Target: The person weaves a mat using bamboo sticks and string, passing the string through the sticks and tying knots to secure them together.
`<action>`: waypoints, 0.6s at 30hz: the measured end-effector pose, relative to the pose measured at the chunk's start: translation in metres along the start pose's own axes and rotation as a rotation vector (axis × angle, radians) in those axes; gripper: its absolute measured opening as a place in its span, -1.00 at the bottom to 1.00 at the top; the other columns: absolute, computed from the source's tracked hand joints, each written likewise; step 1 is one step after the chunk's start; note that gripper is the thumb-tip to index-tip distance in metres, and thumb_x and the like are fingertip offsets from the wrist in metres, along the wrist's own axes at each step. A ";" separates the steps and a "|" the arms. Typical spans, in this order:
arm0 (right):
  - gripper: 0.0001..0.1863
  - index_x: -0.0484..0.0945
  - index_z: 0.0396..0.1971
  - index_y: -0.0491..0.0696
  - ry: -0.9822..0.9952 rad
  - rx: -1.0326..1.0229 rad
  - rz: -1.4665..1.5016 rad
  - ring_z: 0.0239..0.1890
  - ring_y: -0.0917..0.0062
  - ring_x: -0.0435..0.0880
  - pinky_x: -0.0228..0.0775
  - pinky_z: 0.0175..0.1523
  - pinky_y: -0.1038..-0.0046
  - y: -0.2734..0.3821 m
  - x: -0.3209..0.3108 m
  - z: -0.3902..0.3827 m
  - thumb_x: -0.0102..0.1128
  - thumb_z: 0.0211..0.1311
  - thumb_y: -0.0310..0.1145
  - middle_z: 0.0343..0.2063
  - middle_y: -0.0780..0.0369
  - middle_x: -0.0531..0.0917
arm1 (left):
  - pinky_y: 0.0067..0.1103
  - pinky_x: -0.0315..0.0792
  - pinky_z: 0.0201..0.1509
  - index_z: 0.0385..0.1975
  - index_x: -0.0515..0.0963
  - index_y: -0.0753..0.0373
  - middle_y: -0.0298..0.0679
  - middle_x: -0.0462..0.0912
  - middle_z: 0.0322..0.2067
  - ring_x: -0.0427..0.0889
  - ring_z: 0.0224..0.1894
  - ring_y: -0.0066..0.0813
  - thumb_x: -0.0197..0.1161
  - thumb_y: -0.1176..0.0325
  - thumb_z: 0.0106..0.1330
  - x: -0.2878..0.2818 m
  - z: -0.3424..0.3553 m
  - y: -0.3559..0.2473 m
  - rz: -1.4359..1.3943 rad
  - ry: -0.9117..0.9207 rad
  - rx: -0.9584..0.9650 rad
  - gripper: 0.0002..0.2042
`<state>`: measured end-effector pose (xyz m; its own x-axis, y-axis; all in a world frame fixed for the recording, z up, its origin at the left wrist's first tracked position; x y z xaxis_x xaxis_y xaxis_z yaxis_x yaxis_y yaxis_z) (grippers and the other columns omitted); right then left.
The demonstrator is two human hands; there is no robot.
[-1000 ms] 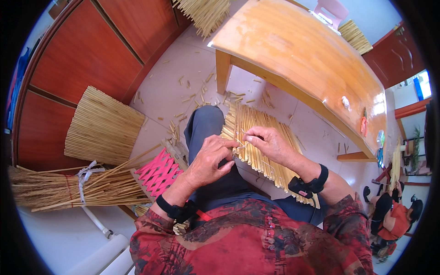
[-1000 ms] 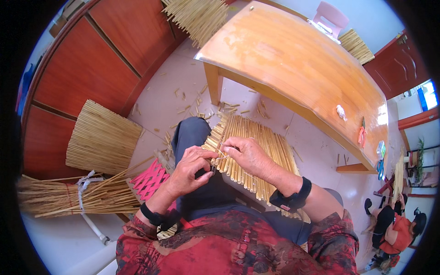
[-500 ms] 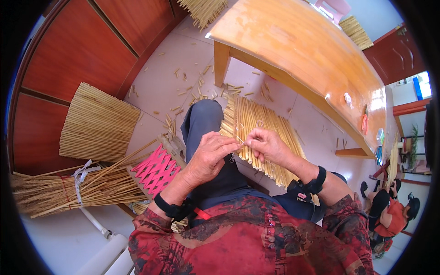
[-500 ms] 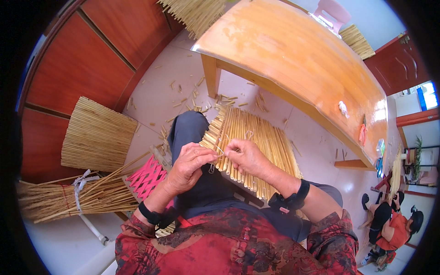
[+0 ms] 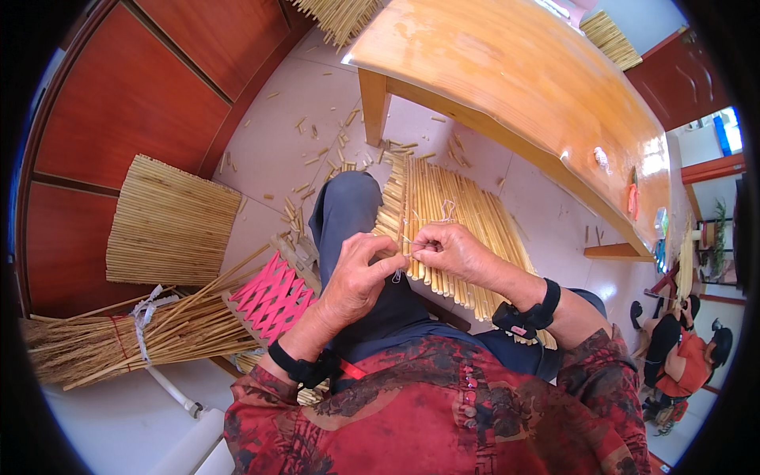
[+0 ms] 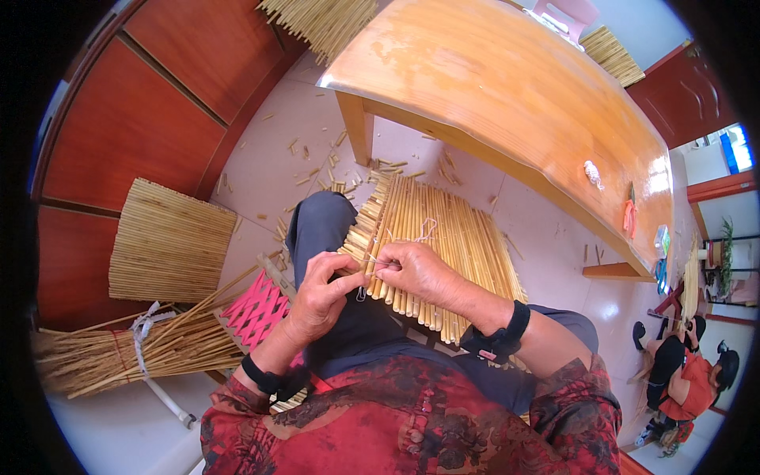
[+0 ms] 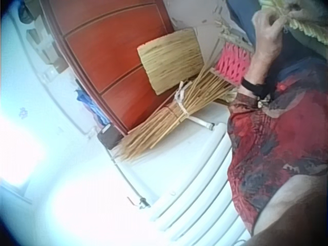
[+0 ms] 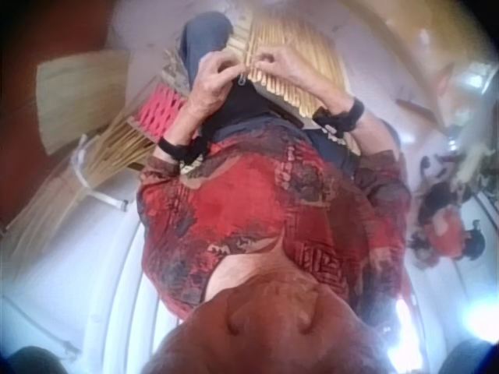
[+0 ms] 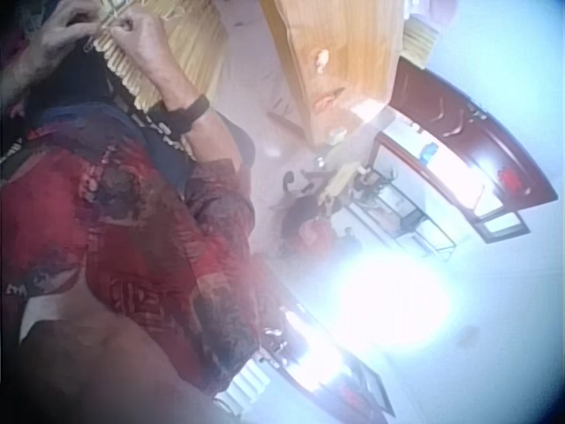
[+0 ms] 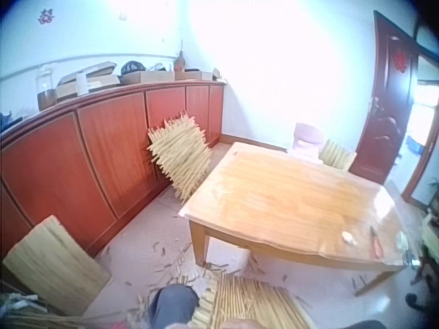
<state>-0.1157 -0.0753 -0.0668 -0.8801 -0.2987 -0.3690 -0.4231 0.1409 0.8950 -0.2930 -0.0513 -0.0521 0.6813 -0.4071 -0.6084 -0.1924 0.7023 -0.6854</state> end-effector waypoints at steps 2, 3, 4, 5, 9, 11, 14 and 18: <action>-0.87 0.48 -0.52 -0.17 -0.032 -0.066 -0.041 -0.56 0.58 0.47 0.33 -0.43 0.51 -0.006 0.000 -0.002 0.13 0.00 -0.41 -0.57 0.22 0.52 | -0.42 0.25 -0.02 -0.30 0.54 0.15 -0.24 0.41 -0.29 0.42 -0.18 -0.25 0.07 0.75 -0.27 0.000 -0.002 0.000 0.044 -0.039 0.013 -0.55; -0.87 0.48 -0.52 -0.17 -0.036 -0.063 -0.040 -0.56 0.58 0.47 0.33 -0.43 0.51 -0.007 -0.002 -0.003 0.13 0.00 -0.41 -0.57 0.22 0.52 | -0.42 0.26 -0.02 -0.32 0.56 0.14 -0.25 0.39 -0.31 0.41 -0.18 -0.25 0.08 0.75 -0.28 -0.001 -0.002 0.000 0.090 -0.081 0.023 -0.54; -0.87 0.47 -0.50 -0.17 -0.061 -0.076 -0.021 -0.57 0.57 0.47 0.33 -0.43 0.51 -0.007 -0.004 -0.003 0.11 0.02 -0.41 -0.56 0.22 0.52 | -0.42 0.26 -0.02 -0.32 0.56 0.14 -0.25 0.39 -0.31 0.41 -0.18 -0.25 0.08 0.75 -0.28 0.001 -0.003 0.001 0.090 -0.079 0.022 -0.54; -0.86 0.46 -0.49 -0.17 -0.087 -0.089 -0.003 -0.58 0.56 0.47 0.34 -0.44 0.50 -0.005 -0.007 -0.002 0.09 0.04 -0.40 -0.56 0.22 0.52 | -0.43 0.26 -0.02 -0.32 0.57 0.13 -0.24 0.39 -0.31 0.41 -0.17 -0.25 0.08 0.75 -0.28 0.002 -0.005 0.001 0.089 -0.078 0.014 -0.54; -0.86 0.45 -0.41 -0.15 0.073 0.226 0.414 -0.55 0.68 0.40 0.26 -0.44 0.62 0.007 -0.011 -0.001 0.04 0.13 -0.38 -0.53 0.34 0.49 | -0.43 0.28 0.00 -0.31 0.57 0.13 -0.23 0.38 -0.29 0.40 -0.15 -0.25 0.08 0.76 -0.29 0.004 -0.007 0.004 0.085 -0.061 -0.008 -0.53; -0.86 0.46 -0.38 -0.15 0.152 0.333 0.521 -0.53 0.65 0.43 0.30 -0.43 0.57 0.005 -0.009 -0.003 0.07 0.11 -0.39 -0.51 0.32 0.50 | -0.43 0.29 0.00 -0.31 0.57 0.13 -0.23 0.38 -0.29 0.40 -0.15 -0.24 0.08 0.77 -0.29 0.004 -0.008 0.003 0.069 -0.054 -0.015 -0.52; -0.85 0.47 -0.45 -0.14 0.017 -0.111 -0.030 -0.51 0.45 0.53 0.38 -0.41 0.42 0.005 -0.010 0.002 0.13 0.03 -0.38 -0.52 0.19 0.54 | -0.43 0.30 0.00 -0.30 0.57 0.12 -0.22 0.38 -0.28 0.40 -0.14 -0.23 0.07 0.77 -0.30 0.005 -0.007 0.002 0.052 -0.052 -0.027 -0.50; -0.86 0.48 -0.47 -0.13 0.006 -0.276 -0.248 -0.45 0.33 0.56 0.40 -0.38 0.36 0.009 -0.008 0.004 0.16 -0.03 -0.40 -0.51 0.16 0.53 | -0.42 0.31 0.00 -0.29 0.57 0.11 -0.22 0.39 -0.29 0.39 -0.13 -0.21 0.07 0.77 -0.31 0.005 -0.007 0.002 0.043 -0.061 -0.021 -0.49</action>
Point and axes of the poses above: each hand's wrist, its own z-axis towards the middle knuckle, its own x-axis out of the palm, y = z × x, the point moved 3 cm from there along z, towards the middle knuckle
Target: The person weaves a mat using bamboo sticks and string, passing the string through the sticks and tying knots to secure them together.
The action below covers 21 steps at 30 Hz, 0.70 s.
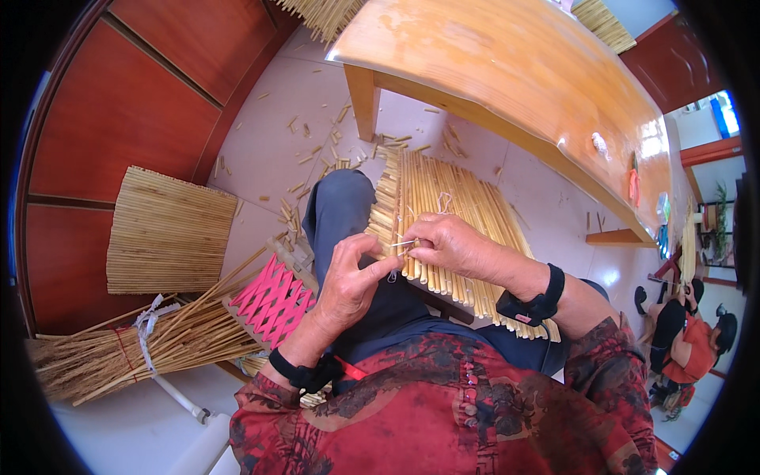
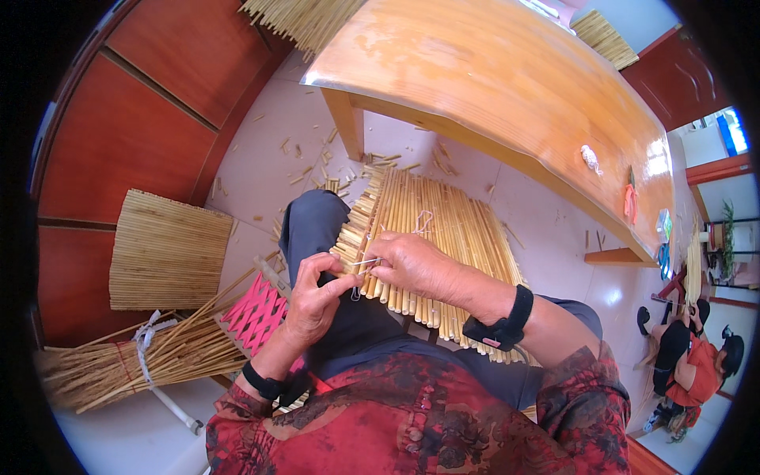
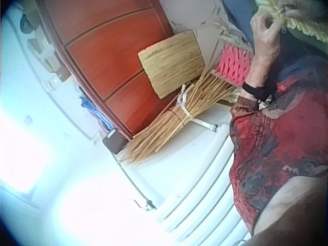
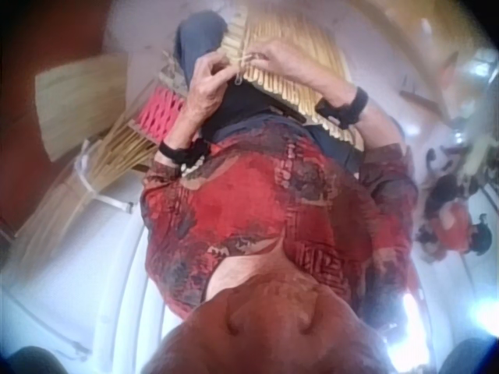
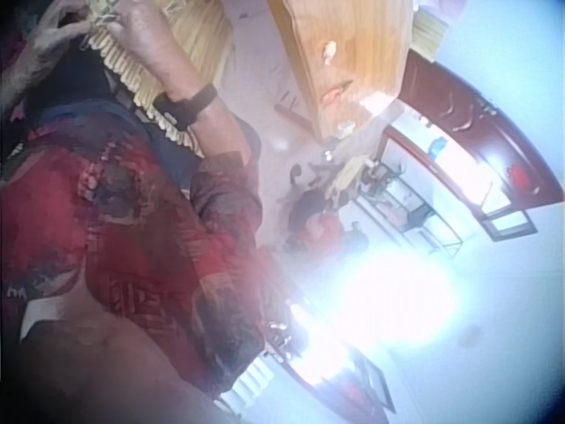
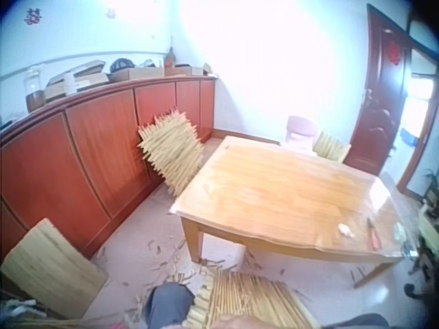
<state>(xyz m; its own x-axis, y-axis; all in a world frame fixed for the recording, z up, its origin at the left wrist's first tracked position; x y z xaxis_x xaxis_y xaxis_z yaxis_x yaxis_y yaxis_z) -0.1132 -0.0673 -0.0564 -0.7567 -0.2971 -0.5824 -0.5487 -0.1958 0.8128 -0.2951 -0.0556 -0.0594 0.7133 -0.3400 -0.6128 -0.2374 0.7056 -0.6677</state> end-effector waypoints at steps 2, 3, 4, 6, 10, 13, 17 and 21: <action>-0.88 0.50 -0.47 -0.12 0.017 0.007 -0.110 -0.41 0.25 0.55 0.39 -0.35 0.33 0.002 0.001 0.002 0.15 -0.04 -0.42 -0.50 0.13 0.51 | -0.42 0.31 0.00 -0.28 0.57 0.11 -0.22 0.39 -0.29 0.39 -0.13 -0.20 0.07 0.77 -0.31 0.000 -0.001 0.000 0.006 0.003 -0.006 -0.49; -0.88 0.50 -0.47 -0.12 0.017 0.007 -0.108 -0.41 0.25 0.55 0.39 -0.35 0.33 0.002 0.002 0.002 0.15 -0.04 -0.42 -0.50 0.13 0.51 | -0.42 0.31 0.00 -0.28 0.57 0.11 -0.22 0.39 -0.29 0.39 -0.13 -0.20 0.07 0.77 -0.30 -0.001 -0.002 -0.001 0.013 0.005 -0.012 -0.49; -0.89 0.49 -0.47 -0.12 0.019 0.010 -0.093 -0.42 0.25 0.54 0.39 -0.35 0.34 0.001 0.002 0.002 0.14 -0.04 -0.42 -0.50 0.14 0.51 | -0.42 0.31 0.00 -0.28 0.57 0.11 -0.22 0.39 -0.29 0.39 -0.13 -0.20 0.07 0.77 -0.30 -0.001 -0.002 -0.001 0.012 0.006 -0.012 -0.49; -0.89 0.48 -0.47 -0.11 0.022 0.013 -0.078 -0.42 0.25 0.54 0.39 -0.35 0.34 0.000 0.003 0.001 0.14 -0.04 -0.43 -0.51 0.15 0.50 | -0.41 0.31 0.01 -0.28 0.57 0.11 -0.22 0.39 -0.29 0.39 -0.12 -0.20 0.07 0.76 -0.30 -0.001 -0.001 -0.002 0.021 -0.006 -0.008 -0.49; -0.90 0.44 -0.47 -0.13 -0.050 0.070 0.156 -0.54 0.41 0.50 0.37 -0.41 0.41 -0.004 0.003 0.000 0.09 0.03 -0.43 -0.62 0.21 0.45 | -0.41 0.31 0.01 -0.28 0.57 0.11 -0.22 0.39 -0.29 0.39 -0.12 -0.19 0.07 0.75 -0.29 0.000 -0.002 -0.002 0.015 -0.016 -0.014 -0.50; -0.89 0.41 -0.43 -0.12 0.040 0.339 0.515 -0.65 0.60 0.40 0.30 -0.53 0.53 0.005 -0.001 0.003 0.04 0.11 -0.40 -0.69 0.30 0.38 | -0.41 0.31 0.01 -0.28 0.57 0.12 -0.21 0.39 -0.29 0.39 -0.12 -0.19 0.06 0.75 -0.29 0.000 -0.003 0.000 0.009 -0.014 -0.019 -0.51; -0.86 0.39 -0.34 -0.10 0.123 0.592 0.977 -0.75 0.79 0.25 0.13 -0.67 0.70 -0.003 0.002 0.005 -0.01 0.20 -0.34 -0.71 0.42 0.29 | -0.40 0.30 0.03 -0.28 0.55 0.15 -0.17 0.43 -0.19 0.40 -0.07 -0.15 0.03 0.76 -0.27 0.000 0.001 -0.002 -0.011 0.004 -0.012 -0.52; -0.84 0.39 -0.32 -0.12 -0.112 0.515 1.146 -0.74 0.81 0.19 0.13 -0.69 0.74 0.007 -0.010 0.009 -0.05 0.26 -0.33 -0.71 0.44 0.24 | -0.41 0.31 0.00 -0.28 0.52 0.19 -0.21 0.48 -0.21 0.42 -0.09 -0.21 0.14 0.67 -0.13 0.001 0.005 0.001 0.013 0.043 0.018 -0.65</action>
Point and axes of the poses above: each hand's wrist, its own z-axis towards the middle knuckle, its own x-axis out of the palm, y = z × x, the point moved 3 cm from there along z, towards the middle knuckle
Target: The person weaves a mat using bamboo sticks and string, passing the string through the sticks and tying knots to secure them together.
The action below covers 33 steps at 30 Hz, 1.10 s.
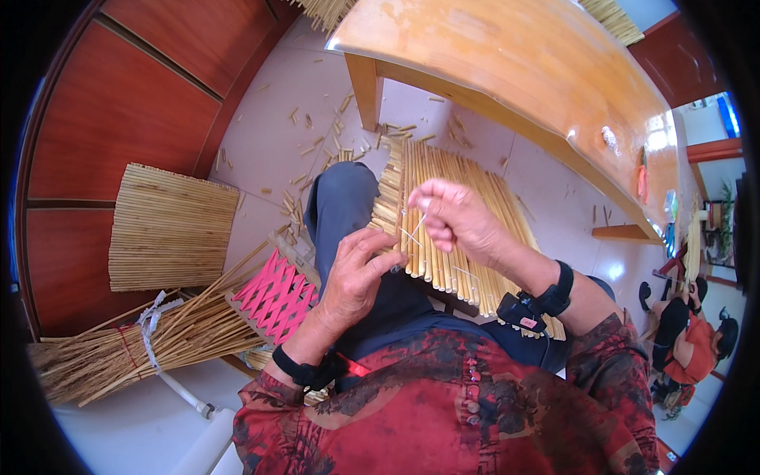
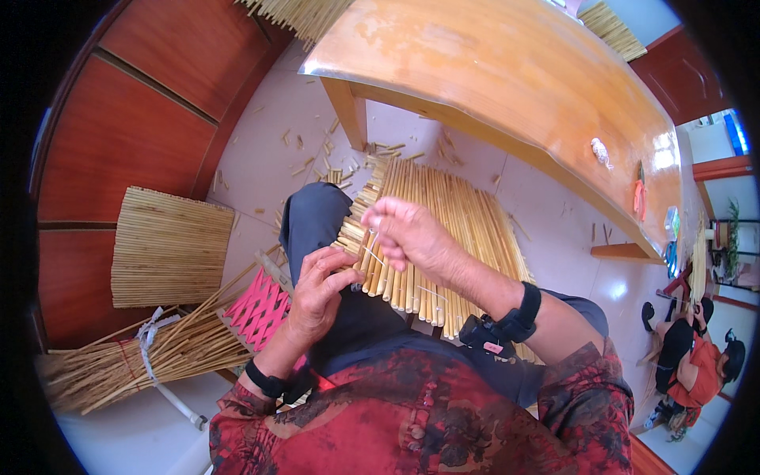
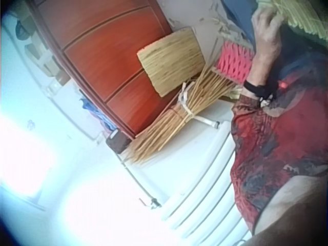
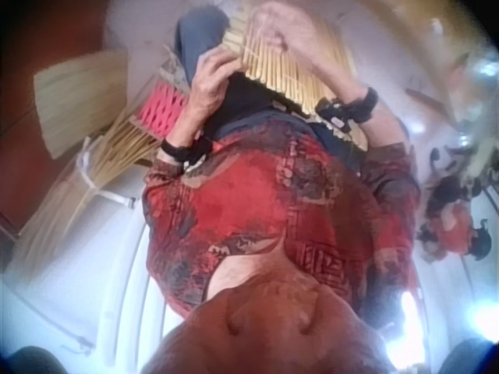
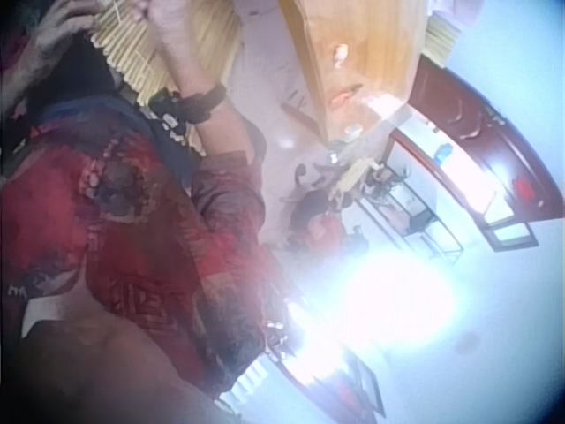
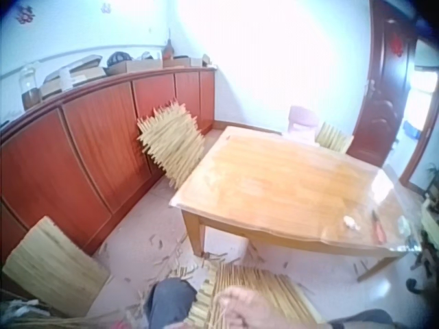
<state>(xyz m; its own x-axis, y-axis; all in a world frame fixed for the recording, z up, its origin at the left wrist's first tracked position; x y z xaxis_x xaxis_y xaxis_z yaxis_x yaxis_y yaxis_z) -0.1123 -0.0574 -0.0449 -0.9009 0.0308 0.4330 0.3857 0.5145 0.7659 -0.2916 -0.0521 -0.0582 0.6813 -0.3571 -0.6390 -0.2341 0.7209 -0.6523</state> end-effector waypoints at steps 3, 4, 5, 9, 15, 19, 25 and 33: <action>-0.84 0.38 -0.32 -0.14 -0.101 -0.145 0.049 -0.74 0.82 0.18 0.16 -0.67 0.75 0.026 -0.014 0.004 -0.07 0.27 -0.35 -0.71 0.44 0.23 | -0.40 0.31 0.00 -0.29 0.52 0.19 -0.23 0.49 -0.25 0.42 -0.09 -0.22 0.13 0.67 -0.15 0.000 0.003 -0.002 -0.005 -0.006 -0.026 -0.65; -0.84 0.39 -0.32 -0.14 -0.119 -0.151 0.063 -0.73 0.82 0.19 0.17 -0.67 0.75 0.027 -0.017 0.004 -0.09 0.28 -0.36 -0.72 0.44 0.24 | -0.40 0.31 0.00 -0.29 0.52 0.19 -0.23 0.49 -0.25 0.42 -0.09 -0.22 0.13 0.67 -0.15 0.000 0.004 -0.001 -0.001 -0.007 -0.032 -0.65; -0.84 0.39 -0.32 -0.14 -0.112 -0.147 0.064 -0.73 0.82 0.19 0.17 -0.67 0.75 0.027 -0.018 0.004 -0.09 0.28 -0.36 -0.72 0.44 0.24 | -0.40 0.29 0.03 -0.28 0.51 0.20 -0.22 0.49 -0.23 0.41 -0.07 -0.18 0.06 0.74 -0.21 0.001 0.006 0.000 -0.026 0.014 -0.035 -0.58; -0.81 0.42 -0.29 -0.15 -0.099 -0.248 -0.211 -0.69 0.78 0.33 0.30 -0.58 0.71 0.018 -0.034 0.011 -0.07 0.27 -0.34 -0.71 0.40 0.34 | -0.41 0.28 0.04 -0.25 0.48 0.20 -0.17 0.47 -0.19 0.40 -0.08 -0.15 0.02 0.78 -0.20 0.001 0.006 0.003 -0.079 0.051 -0.018 -0.55; -0.79 0.43 -0.27 -0.14 -0.170 -0.108 -0.223 -0.55 0.69 0.52 0.45 -0.37 0.62 0.001 -0.031 0.006 -0.07 0.27 -0.31 -0.65 0.33 0.48 | -0.47 0.31 -0.02 -0.24 0.43 0.27 -0.15 0.42 -0.17 0.41 -0.08 -0.24 0.21 0.65 -0.08 -0.004 -0.012 -0.006 -0.069 -0.296 -0.349 -0.66; -0.77 0.43 -0.25 -0.15 -0.165 -0.032 -0.283 -0.51 0.68 0.54 0.46 -0.37 0.62 0.007 -0.028 -0.005 -0.07 0.27 -0.30 -0.62 0.31 0.50 | -0.69 0.39 -0.27 -0.28 0.45 0.37 -0.21 0.40 -0.27 0.48 -0.32 -0.59 0.20 0.51 0.12 0.013 -0.027 -0.008 -0.593 -0.125 -0.670 -0.81; -0.78 0.43 -0.25 -0.16 -0.172 -0.019 -0.277 -0.49 0.63 0.55 0.46 -0.34 0.60 -0.003 -0.026 -0.016 -0.07 0.28 -0.32 -0.57 0.30 0.51 | -0.73 0.35 -0.38 -0.35 0.50 0.33 -0.37 0.52 -0.49 0.48 -0.43 -0.67 0.15 0.38 0.21 0.039 -0.024 0.006 -0.998 -0.120 -0.845 -0.86; -0.81 0.42 -0.24 -0.18 -0.264 -0.086 -0.174 -0.41 0.56 0.57 0.48 -0.26 0.55 -0.003 -0.042 -0.018 -0.08 0.27 -0.38 -0.61 0.30 0.48 | -0.73 0.35 -0.43 -0.47 0.50 0.31 -0.37 0.50 -0.57 0.44 -0.54 -0.69 0.11 0.46 0.14 0.043 -0.028 0.008 -1.149 -0.101 -0.881 -0.93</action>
Point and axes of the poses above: each hand's wrist, its own z-axis towards the middle knuckle, its own x-axis out of the palm, y = z × x, the point moved 3 cm from there along z, towards the middle knuckle
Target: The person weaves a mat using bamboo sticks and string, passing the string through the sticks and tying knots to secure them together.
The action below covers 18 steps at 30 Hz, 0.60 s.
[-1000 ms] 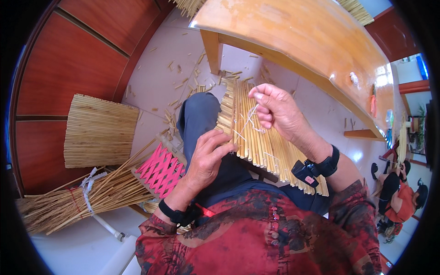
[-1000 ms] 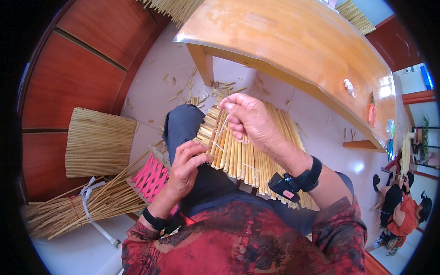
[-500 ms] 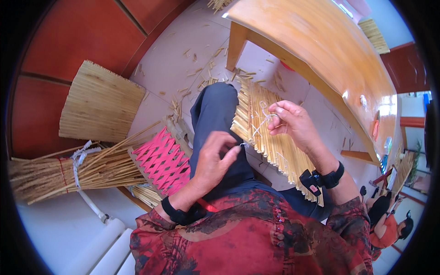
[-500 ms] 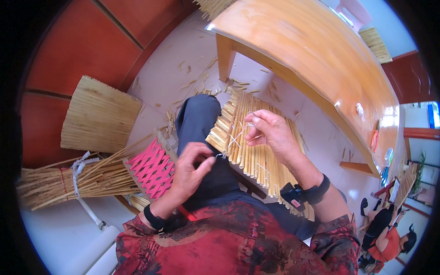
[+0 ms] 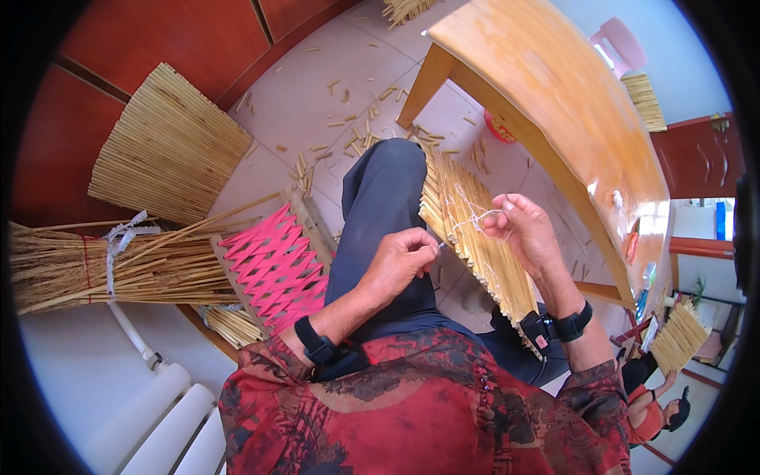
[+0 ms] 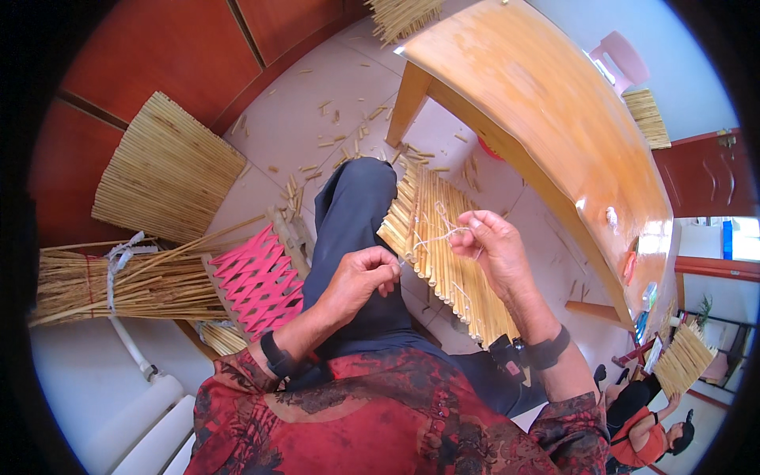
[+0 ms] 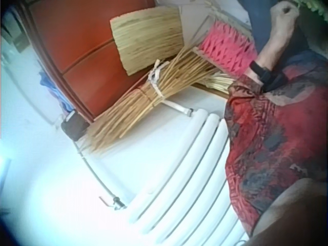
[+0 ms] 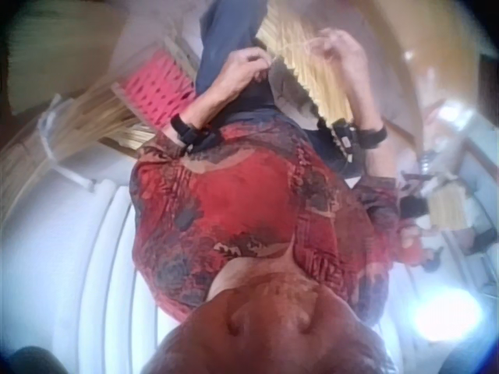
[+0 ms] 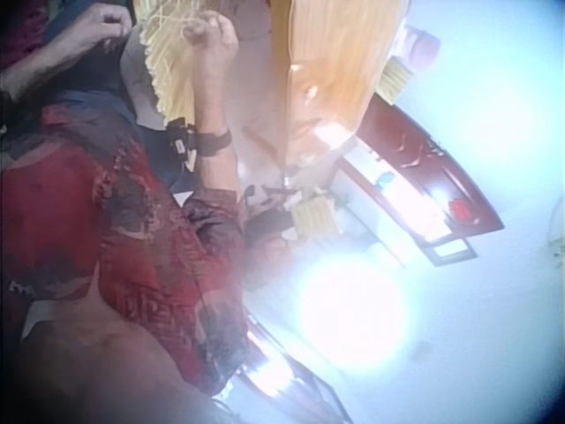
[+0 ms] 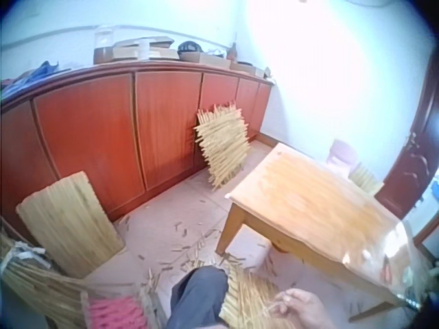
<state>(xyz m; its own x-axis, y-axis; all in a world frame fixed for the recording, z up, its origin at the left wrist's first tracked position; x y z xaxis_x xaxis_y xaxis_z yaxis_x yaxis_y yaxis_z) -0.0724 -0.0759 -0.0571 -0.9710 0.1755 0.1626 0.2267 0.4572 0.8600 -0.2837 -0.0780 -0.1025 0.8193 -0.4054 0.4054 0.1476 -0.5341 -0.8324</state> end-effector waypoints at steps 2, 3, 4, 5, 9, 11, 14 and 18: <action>-0.81 0.41 -0.24 -0.19 -0.009 -0.043 0.058 -0.38 0.54 0.58 0.48 -0.23 0.52 0.006 0.001 0.002 -0.07 0.27 -0.39 -0.61 0.30 0.48 | -0.73 0.35 -0.45 -0.49 0.50 0.31 -0.37 0.50 -0.59 0.44 -0.55 -0.70 0.09 0.47 0.12 0.000 -0.001 0.000 -0.034 0.033 -0.033 -0.93; -0.81 0.41 -0.24 -0.20 -0.014 -0.072 0.102 -0.35 0.51 0.58 0.48 -0.20 0.49 0.013 0.004 0.001 -0.05 0.26 -0.40 -0.62 0.30 0.48 | -0.73 0.34 -0.47 -0.51 0.49 0.30 -0.37 0.49 -0.60 0.43 -0.57 -0.70 0.09 0.47 0.11 -0.001 -0.002 0.002 -0.026 0.036 -0.068 -0.93; -0.82 0.40 -0.24 -0.20 -0.020 -0.101 0.147 -0.33 0.48 0.58 0.48 -0.17 0.45 0.018 0.005 0.002 -0.04 0.25 -0.41 -0.62 0.29 0.48 | -0.73 0.33 -0.49 -0.53 0.49 0.30 -0.38 0.48 -0.61 0.42 -0.59 -0.70 0.08 0.47 0.10 -0.001 -0.003 0.004 -0.017 0.039 -0.104 -0.93; -0.82 0.40 -0.24 -0.21 -0.022 -0.115 0.155 -0.31 0.43 0.59 0.49 -0.15 0.42 0.019 0.004 0.005 -0.03 0.25 -0.42 -0.64 0.29 0.48 | -0.73 0.33 -0.49 -0.54 0.49 0.29 -0.39 0.48 -0.62 0.41 -0.60 -0.71 0.08 0.46 0.11 -0.001 -0.004 0.005 0.085 0.089 -0.097 -0.92; -0.82 0.40 -0.24 -0.21 -0.039 -0.146 0.220 -0.32 0.41 0.60 0.50 -0.16 0.39 0.022 0.009 0.009 -0.04 0.25 -0.41 -0.64 0.28 0.48 | -0.73 0.34 -0.50 -0.52 0.48 0.29 -0.39 0.48 -0.59 0.43 -0.54 -0.71 0.06 0.44 0.16 0.009 -0.016 0.010 0.182 0.272 -0.092 -0.90; -0.81 0.38 -0.22 -0.21 0.007 -0.130 0.254 -0.33 0.39 0.61 0.51 -0.17 0.37 0.023 0.014 0.009 -0.04 0.25 -0.41 -0.64 0.27 0.48 | -0.72 0.37 -0.49 -0.47 0.48 0.30 -0.37 0.49 -0.54 0.45 -0.52 -0.70 0.07 0.42 0.18 0.004 -0.016 0.005 0.081 0.141 -0.066 -0.90; -0.80 0.37 -0.21 -0.21 0.046 -0.087 0.244 -0.34 0.40 0.61 0.51 -0.18 0.35 0.014 0.012 0.010 -0.05 0.26 -0.41 -0.62 0.27 0.49 | -0.71 0.40 -0.48 -0.38 0.47 0.34 -0.30 0.51 -0.49 0.48 -0.51 -0.65 0.14 0.40 0.19 0.001 -0.007 -0.002 -0.020 -0.044 -0.037 -0.87; -0.81 0.37 -0.22 -0.21 0.037 -0.035 0.208 -0.36 0.41 0.61 0.50 -0.19 0.37 0.008 0.016 0.007 -0.06 0.25 -0.40 -0.60 0.26 0.50 | -0.72 0.38 -0.51 -0.38 0.47 0.34 -0.30 0.52 -0.52 0.49 -0.52 -0.64 0.19 0.45 0.15 0.014 0.001 -0.002 -0.037 -0.037 0.025 -0.88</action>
<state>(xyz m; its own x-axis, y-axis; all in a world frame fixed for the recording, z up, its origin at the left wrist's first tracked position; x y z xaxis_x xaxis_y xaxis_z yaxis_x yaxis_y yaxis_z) -0.0859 -0.0637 -0.0512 -0.9059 0.2308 0.3550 0.4201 0.3837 0.8224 -0.2722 -0.0818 -0.0956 0.8330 -0.3578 0.4220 0.1914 -0.5292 -0.8266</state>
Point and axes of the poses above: each hand's wrist, its own z-axis towards the middle knuckle, its own x-axis out of the palm, y = z × x, the point moved 3 cm from there along z, towards the middle knuckle
